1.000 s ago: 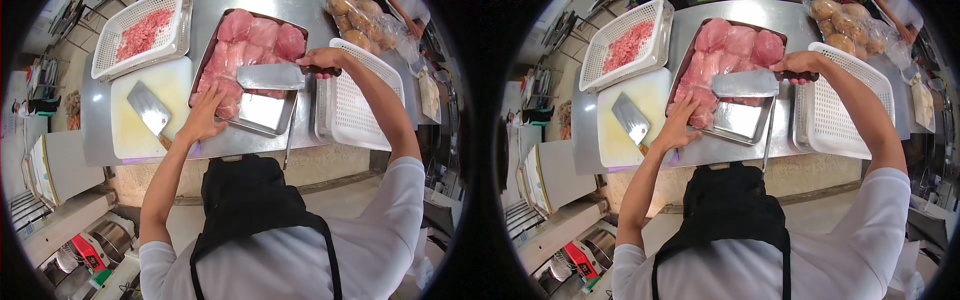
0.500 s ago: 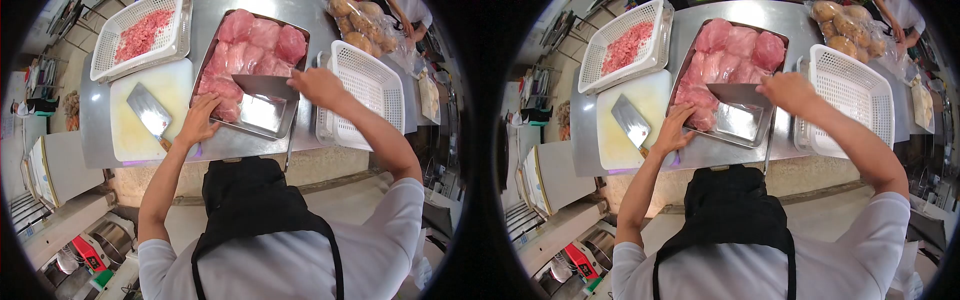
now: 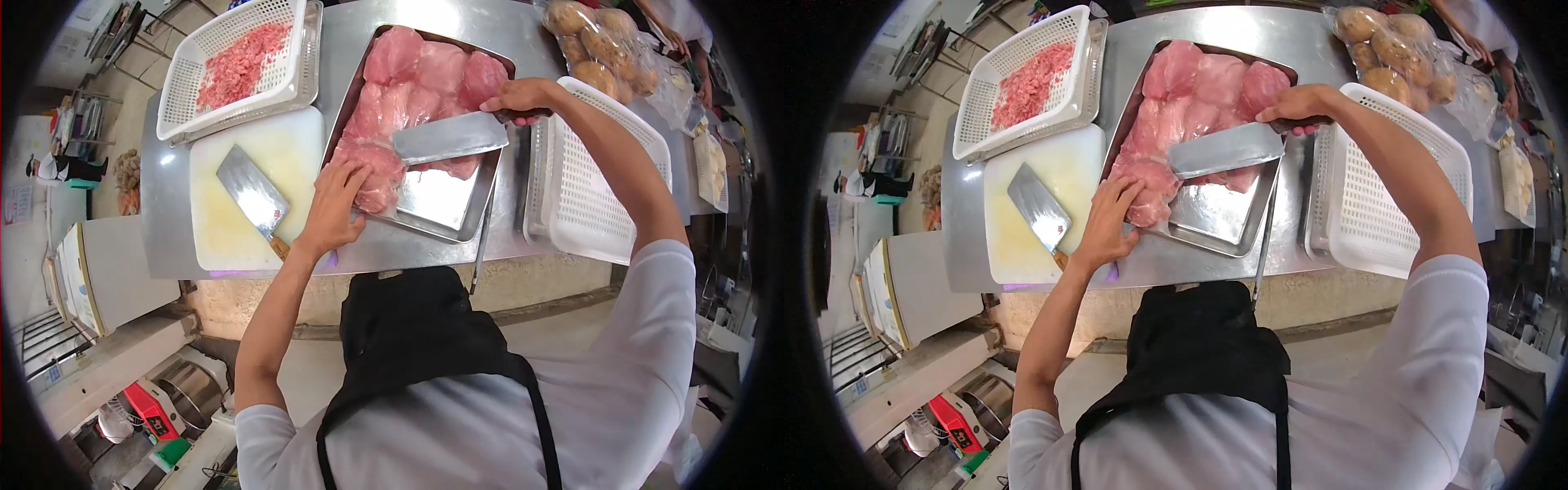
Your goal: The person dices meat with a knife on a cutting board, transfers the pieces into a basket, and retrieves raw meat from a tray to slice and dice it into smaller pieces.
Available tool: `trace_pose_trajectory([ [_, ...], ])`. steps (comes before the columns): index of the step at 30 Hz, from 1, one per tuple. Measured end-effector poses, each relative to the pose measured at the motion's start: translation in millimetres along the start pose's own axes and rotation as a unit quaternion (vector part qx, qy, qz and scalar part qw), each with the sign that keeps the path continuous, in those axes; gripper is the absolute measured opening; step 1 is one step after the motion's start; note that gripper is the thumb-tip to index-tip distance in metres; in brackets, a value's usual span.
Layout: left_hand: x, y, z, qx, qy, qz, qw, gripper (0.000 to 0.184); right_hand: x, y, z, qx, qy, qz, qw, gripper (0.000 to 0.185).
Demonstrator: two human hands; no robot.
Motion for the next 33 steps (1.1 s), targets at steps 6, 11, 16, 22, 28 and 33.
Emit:
trace_pose_trajectory([
  [6, 3.6, 0.3, -17.7, 0.019, -0.043, 0.006, 0.999, 0.085, 7.4, -12.6, 23.7, 0.099, -0.022, -0.043, 0.994, 0.060],
  [11, 21.8, 18.5, -17.0, 0.014, -0.061, 0.020, 0.998, 0.070, -7.0, -23.0, 27.1, 0.170, -0.023, -0.052, 0.984, 0.057],
  [16, 49.8, 35.9, -19.0, -0.025, 0.085, 0.049, 0.995, 0.066, -62.5, -46.0, 18.0, 0.242, -0.004, 0.020, 0.970, 0.050],
  [22, 106.1, 62.1, -3.3, 0.011, 0.119, 0.042, 0.992, 0.051, -139.6, -124.5, -52.7, 0.447, 0.141, 0.337, 0.817, 0.030],
  [28, 154.2, 42.9, 7.9, 0.109, 0.097, -0.045, 0.988, 0.044, -95.1, -185.0, -113.5, 0.272, 0.197, 0.612, 0.716, 0.029],
  [33, 154.4, 40.5, 18.9, 0.134, 0.058, -0.054, 0.988, 0.039, -72.7, -181.7, -129.8, 0.217, 0.203, 0.605, 0.739, 0.039],
])
Point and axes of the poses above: each hand's wrist, its own x-axis towards the middle knuckle, its own y-axis out of the back of the hand, z = x × y, the point moved 5 cm from there along x, towards the middle knuckle, and after that the axes turned 9 degrees about y, right-handed, at the moved point
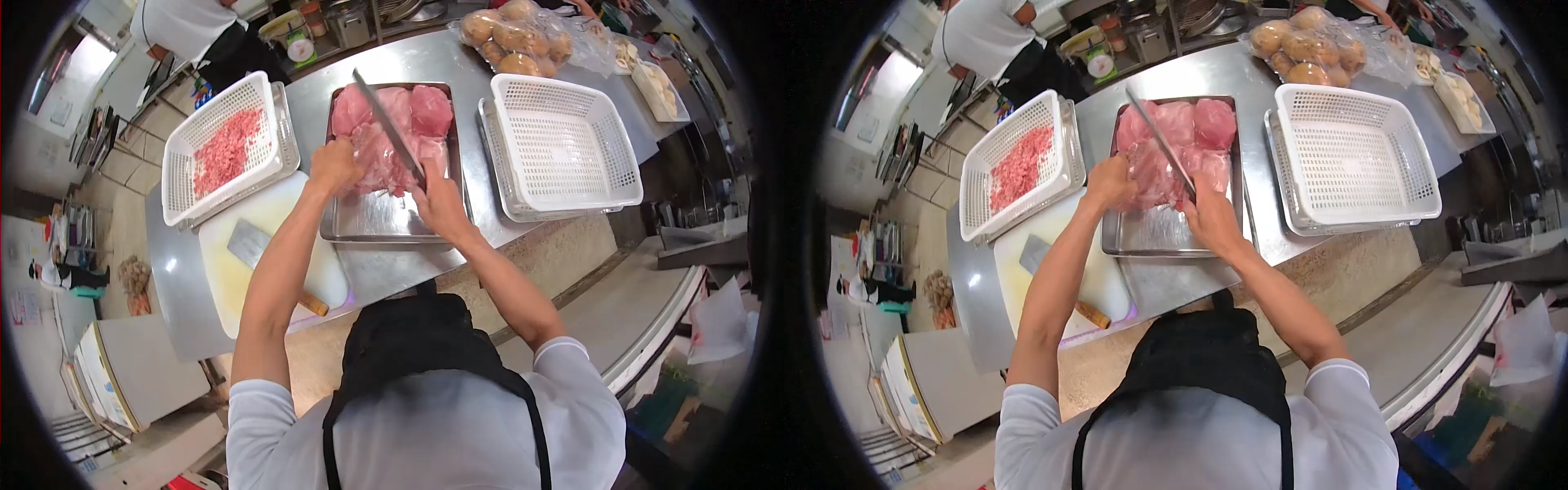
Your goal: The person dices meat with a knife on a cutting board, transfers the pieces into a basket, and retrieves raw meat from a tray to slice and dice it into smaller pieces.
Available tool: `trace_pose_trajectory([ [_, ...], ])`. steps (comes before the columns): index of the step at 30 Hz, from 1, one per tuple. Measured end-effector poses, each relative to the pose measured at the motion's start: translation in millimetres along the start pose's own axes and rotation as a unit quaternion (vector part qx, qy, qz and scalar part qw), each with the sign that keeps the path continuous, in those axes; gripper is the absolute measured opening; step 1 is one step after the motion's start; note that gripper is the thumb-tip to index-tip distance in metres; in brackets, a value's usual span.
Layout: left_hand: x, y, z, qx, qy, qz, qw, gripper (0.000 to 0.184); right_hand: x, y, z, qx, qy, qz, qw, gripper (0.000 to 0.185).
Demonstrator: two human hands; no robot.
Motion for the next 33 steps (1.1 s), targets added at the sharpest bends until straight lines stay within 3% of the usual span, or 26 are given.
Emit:
trace_pose_trajectory([
  [3, 1.8, 2.5, -1.7, 0.016, -0.003, -0.003, 1.000, 0.036, -2.8, 1.6, 10.3, -0.038, -0.008, -0.022, 0.999, 0.039],
  [7, -6.4, 3.1, 4.6, 0.010, -0.005, 0.007, 1.000, 0.035, -6.6, 2.2, -14.7, -0.023, -0.016, 0.026, 0.999, 0.041],
  [11, 0.5, 3.5, 4.2, 0.025, -0.040, 0.004, 0.999, 0.038, 1.3, 4.4, -2.5, -0.064, -0.012, -0.051, 0.997, 0.038],
  [15, 1.6, -3.6, 4.2, 0.021, -0.052, 0.016, 0.998, 0.038, -4.6, -1.3, -22.1, -0.042, -0.017, 0.025, 0.999, 0.040],
  [18, -5.1, -1.4, 4.9, 0.026, -0.034, 0.020, 0.999, 0.041, -19.6, -13.2, 23.6, -0.033, -0.093, -0.056, 0.994, 0.042],
  [19, -3.2, 0.7, -1.3, -0.030, -0.021, -0.005, 0.999, 0.043, -24.4, -19.0, 34.3, -0.018, -0.122, -0.078, 0.989, 0.043],
  [21, -2.2, 4.2, -25.2, -0.149, 0.011, -0.060, 0.987, 0.049, -42.7, -23.8, 35.1, 0.013, -0.170, -0.025, 0.985, 0.045],
  [22, -3.3, -6.9, -40.2, -0.320, 0.035, -0.085, 0.943, 0.051, -45.0, -21.7, 25.7, 0.055, -0.211, -0.021, 0.976, 0.044],
  [24, -6.7, -39.3, -66.8, -0.622, 0.079, -0.126, 0.768, 0.057, -46.6, -18.1, -0.7, 0.190, -0.264, 0.018, 0.945, 0.033],
  [27, -10.1, -52.5, -71.3, -0.648, 0.085, -0.106, 0.749, 0.054, -45.0, -22.2, -21.3, 0.270, -0.245, 0.084, 0.927, 0.021],
  [28, -10.1, -54.1, -68.3, -0.667, 0.090, -0.100, 0.733, 0.054, -45.6, -23.7, -17.1, 0.255, -0.269, 0.028, 0.928, 0.017],
  [33, -17.2, -70.4, -68.9, -0.726, 0.113, -0.093, 0.672, 0.060, -47.2, -16.9, -25.5, 0.269, -0.245, 0.054, 0.930, 0.019],
])
Point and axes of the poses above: each hand's wrist, its own x-axis towards the middle knuckle, its own y-axis out of the back of the hand, z = x × y, the point moved 5 cm from there along x, towards the middle knuckle, and after that the axes turned 9 degrees about y, right-handed, at the moved point
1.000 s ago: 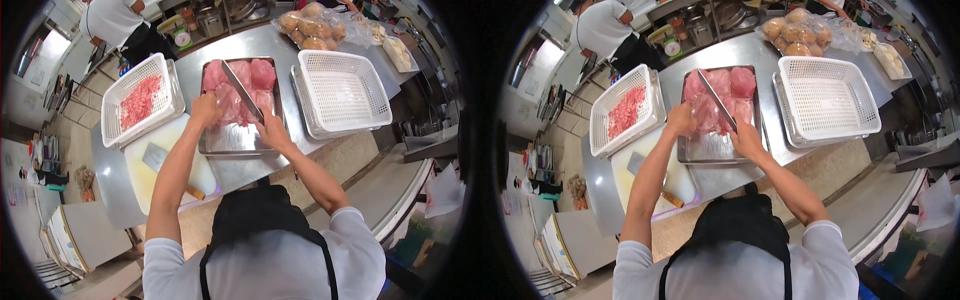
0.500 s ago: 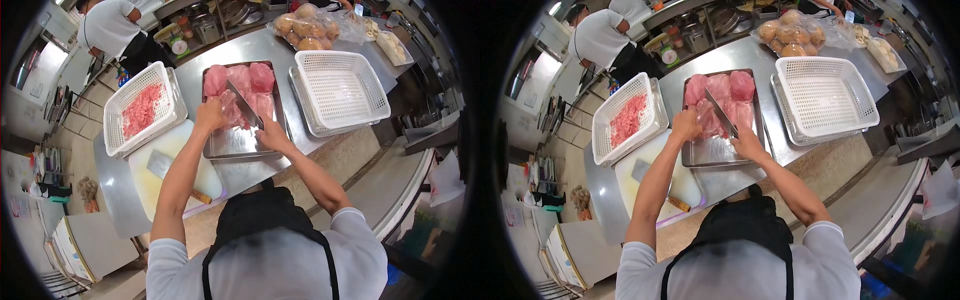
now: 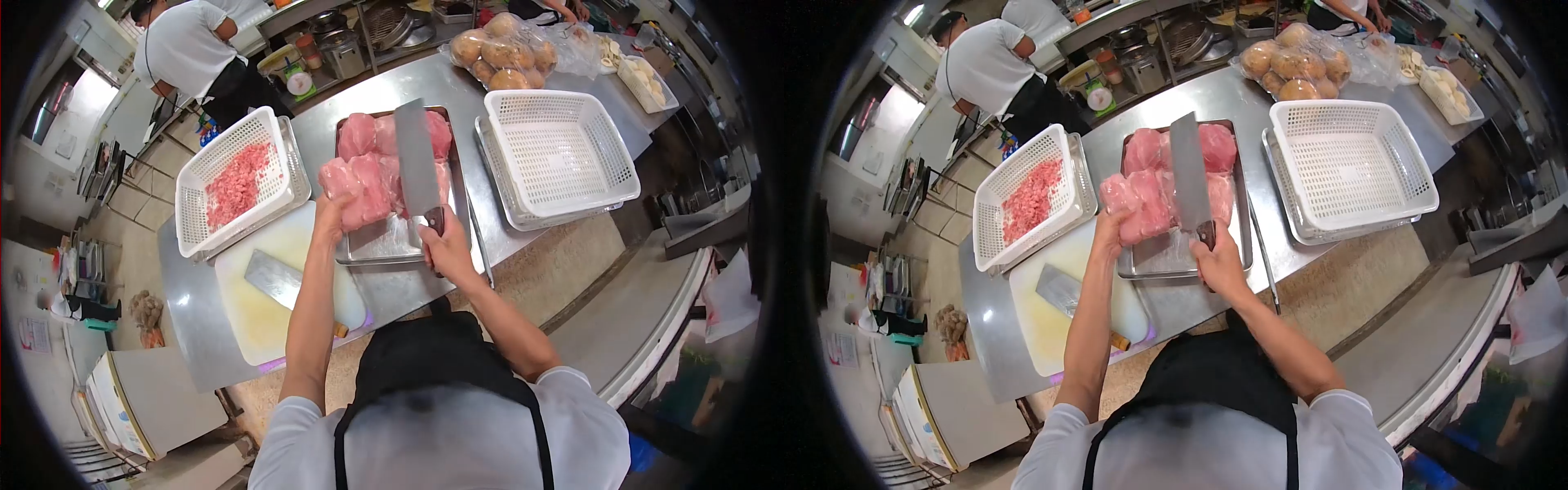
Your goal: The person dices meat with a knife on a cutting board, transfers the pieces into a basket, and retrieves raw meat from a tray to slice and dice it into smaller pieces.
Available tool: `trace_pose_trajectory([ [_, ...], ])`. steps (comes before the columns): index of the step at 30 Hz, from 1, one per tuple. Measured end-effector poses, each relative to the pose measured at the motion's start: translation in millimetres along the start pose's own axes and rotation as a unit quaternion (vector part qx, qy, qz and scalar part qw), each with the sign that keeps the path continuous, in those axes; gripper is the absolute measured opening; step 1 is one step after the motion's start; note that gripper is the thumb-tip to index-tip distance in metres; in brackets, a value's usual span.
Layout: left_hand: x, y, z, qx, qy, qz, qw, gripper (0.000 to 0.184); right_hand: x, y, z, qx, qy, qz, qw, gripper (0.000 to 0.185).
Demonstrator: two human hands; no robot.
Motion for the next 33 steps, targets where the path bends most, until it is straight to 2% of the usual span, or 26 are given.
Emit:
trace_pose_trajectory([
  [2, 0.6, -3.7, -9.6, -0.038, -0.013, -0.022, 0.999, 0.061, -2.1, -9.1, -2.0, 0.017, 0.000, -0.007, 1.000, 0.020],
  [3, -0.2, -4.7, -8.3, -0.054, -0.022, -0.035, 0.998, 0.062, 2.4, -6.7, 8.8, 0.049, -0.044, -0.029, 0.997, 0.023],
  [4, -6.5, -2.4, -5.0, 0.003, -0.038, -0.020, 0.999, 0.062, 5.5, -3.7, 14.4, 0.080, -0.089, -0.050, 0.992, 0.027],
  [6, -14.4, -2.7, 2.3, 0.106, -0.074, 0.013, 0.992, 0.062, -0.4, 3.3, -1.1, -0.014, -0.013, -0.037, 0.999, 0.027],
  [7, -21.1, -7.2, 6.9, 0.171, -0.043, 0.027, 0.984, 0.061, -2.5, 0.5, -14.1, -0.011, 0.004, -0.033, 0.999, 0.026],
  [9, -30.4, -21.0, 14.9, 0.234, -0.052, 0.007, 0.971, 0.063, -10.1, -5.0, -31.9, -0.008, 0.029, -0.024, 0.999, 0.024],
  [12, -42.2, -23.2, 13.5, 0.252, -0.077, -0.024, 0.964, 0.065, 13.2, 6.1, -10.8, -0.061, -0.011, -0.087, 0.994, 0.023],
  [13, -42.5, -24.7, 15.8, 0.245, -0.091, -0.037, 0.965, 0.066, 17.5, 10.2, -8.5, 0.001, -0.058, -0.095, 0.994, 0.022],
  [16, -48.5, -21.7, 16.9, 0.344, -0.118, -0.018, 0.931, 0.070, 10.0, 15.4, -32.7, -0.028, -0.002, -0.089, 0.996, 0.019],
  [17, -51.3, -21.9, 13.7, 0.334, -0.118, -0.017, 0.935, 0.070, 7.9, 13.9, -37.4, -0.027, 0.001, -0.101, 0.994, 0.019],
  [20, -61.5, -31.1, 21.4, 0.311, -0.114, -0.013, 0.943, 0.069, 22.3, 14.3, -8.9, 0.027, -0.048, -0.174, 0.983, 0.019],
  [21, -71.2, -35.6, 24.9, 0.303, -0.101, -0.006, 0.947, 0.068, 24.5, 18.5, -3.4, 0.095, -0.111, -0.155, 0.977, 0.020],
  [22, -76.5, -37.4, 25.4, 0.293, -0.090, 0.004, 0.952, 0.067, 32.2, 27.1, -2.5, 0.015, -0.045, -0.123, 0.991, 0.022],
  [24, -76.6, -12.7, 12.6, 0.244, -0.072, 0.014, 0.967, 0.066, 44.0, 40.3, 6.8, -0.141, 0.085, -0.063, 0.984, 0.026],
  [25, -84.6, -1.9, 7.0, 0.223, -0.055, 0.013, 0.973, 0.066, 48.2, 48.8, 9.4, -0.238, 0.118, -0.049, 0.963, 0.038],
  [28, -122.3, 25.6, 23.8, 0.211, -0.077, 0.090, 0.970, 0.066, 40.6, 52.6, 7.2, -0.362, 0.236, -0.027, 0.901, 0.051],
  [29, -134.1, 39.7, 28.5, 0.193, -0.080, 0.110, 0.972, 0.066, 39.0, 51.2, 7.6, -0.397, 0.208, -0.037, 0.893, 0.055],
  [33, -190.6, 91.0, 49.5, 0.187, -0.109, 0.208, 0.954, 0.066, 44.1, 49.6, 45.0, -0.491, 0.232, -0.050, 0.838, 0.061],
])
Point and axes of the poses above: each hand's wrist, its own x-axis towards the middle knuckle, its own y-axis out of the back of the hand, z = x × y, the point moved 5 cm from there along x, towards the middle knuckle, and after that the axes turned 9 degrees about y, right-handed, at the moved point
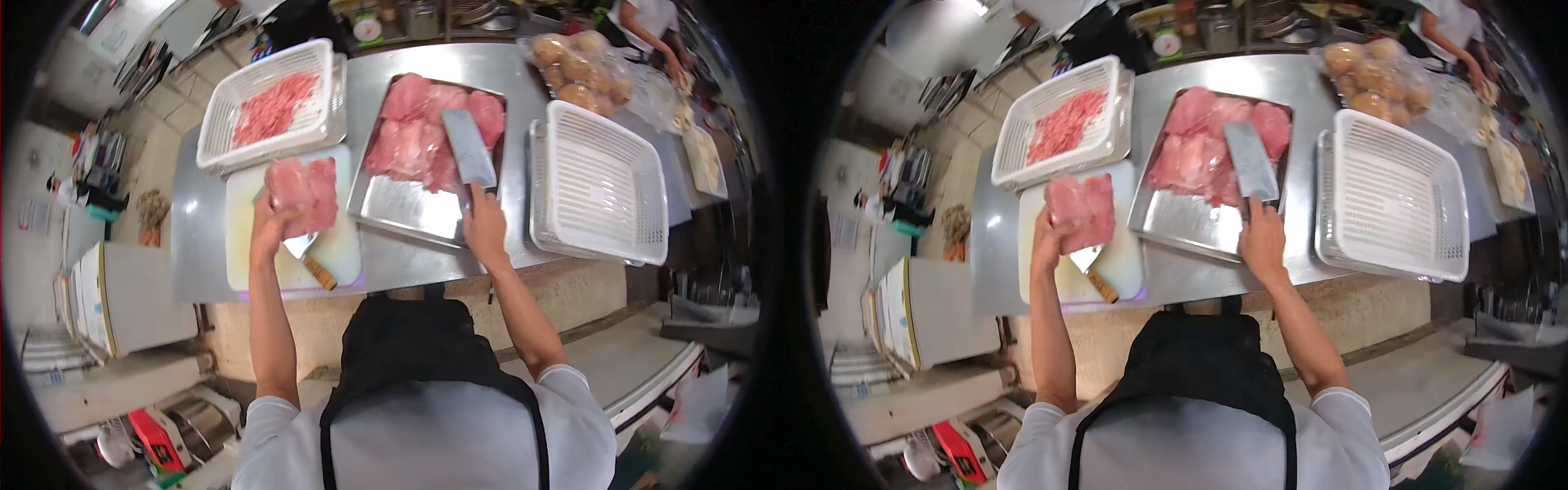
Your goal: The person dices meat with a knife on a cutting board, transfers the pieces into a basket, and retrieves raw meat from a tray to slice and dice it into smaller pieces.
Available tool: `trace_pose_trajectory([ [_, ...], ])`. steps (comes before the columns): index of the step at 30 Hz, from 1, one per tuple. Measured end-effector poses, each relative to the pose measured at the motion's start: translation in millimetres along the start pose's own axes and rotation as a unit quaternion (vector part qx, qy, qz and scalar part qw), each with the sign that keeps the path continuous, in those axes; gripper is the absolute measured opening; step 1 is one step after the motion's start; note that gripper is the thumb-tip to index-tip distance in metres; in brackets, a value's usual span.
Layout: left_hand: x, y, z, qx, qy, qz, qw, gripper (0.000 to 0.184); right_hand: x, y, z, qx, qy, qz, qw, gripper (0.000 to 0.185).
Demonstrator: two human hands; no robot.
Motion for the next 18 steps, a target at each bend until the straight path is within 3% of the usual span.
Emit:
trace_pose_trajectory([
  [4, -30.4, 68.6, 17.5, 0.012, -0.011, 0.072, 0.997, 0.068, -2.5, 9.5, -43.8, 0.003, 0.098, 0.090, 0.991, 0.048],
  [5, -32.7, 84.5, 17.5, 0.015, -0.017, 0.085, 0.996, 0.070, 0.4, 12.3, -68.5, 0.078, 0.115, 0.047, 0.989, 0.044],
  [7, -43.2, 112.6, 13.5, 0.073, -0.058, 0.117, 0.989, 0.070, -15.3, -11.9, -118.5, 0.237, 0.021, -0.141, 0.961, 0.041],
  [9, -43.0, 134.1, 6.2, 0.179, -0.130, 0.154, 0.963, 0.067, -40.6, -57.4, -165.5, 0.307, 0.187, -0.188, 0.914, 0.044],
  [12, -39.1, 159.9, -42.2, 0.323, -0.158, 0.186, 0.915, 0.060, -45.5, -95.9, -236.6, 0.248, 0.209, -0.173, 0.930, 0.056],
  [15, -31.4, 169.0, -80.7, 0.391, -0.301, 0.094, 0.865, 0.060, -40.7, -143.5, -276.8, 0.137, 0.177, -0.203, 0.953, 0.066],
  [18, -42.5, 184.8, -114.7, 0.396, -0.266, 0.085, 0.875, 0.059, -37.8, -171.5, -287.3, 0.111, 0.158, -0.206, 0.959, 0.074],
])
Point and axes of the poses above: each hand's wrist, its own x-axis towards the middle knuckle, its own y-axis out of the back of the hand, z = x × y, the point moved 5 cm from there along x, towards the middle knuckle, and after that the axes turned 9 degrees about y, right-handed, at the moved point
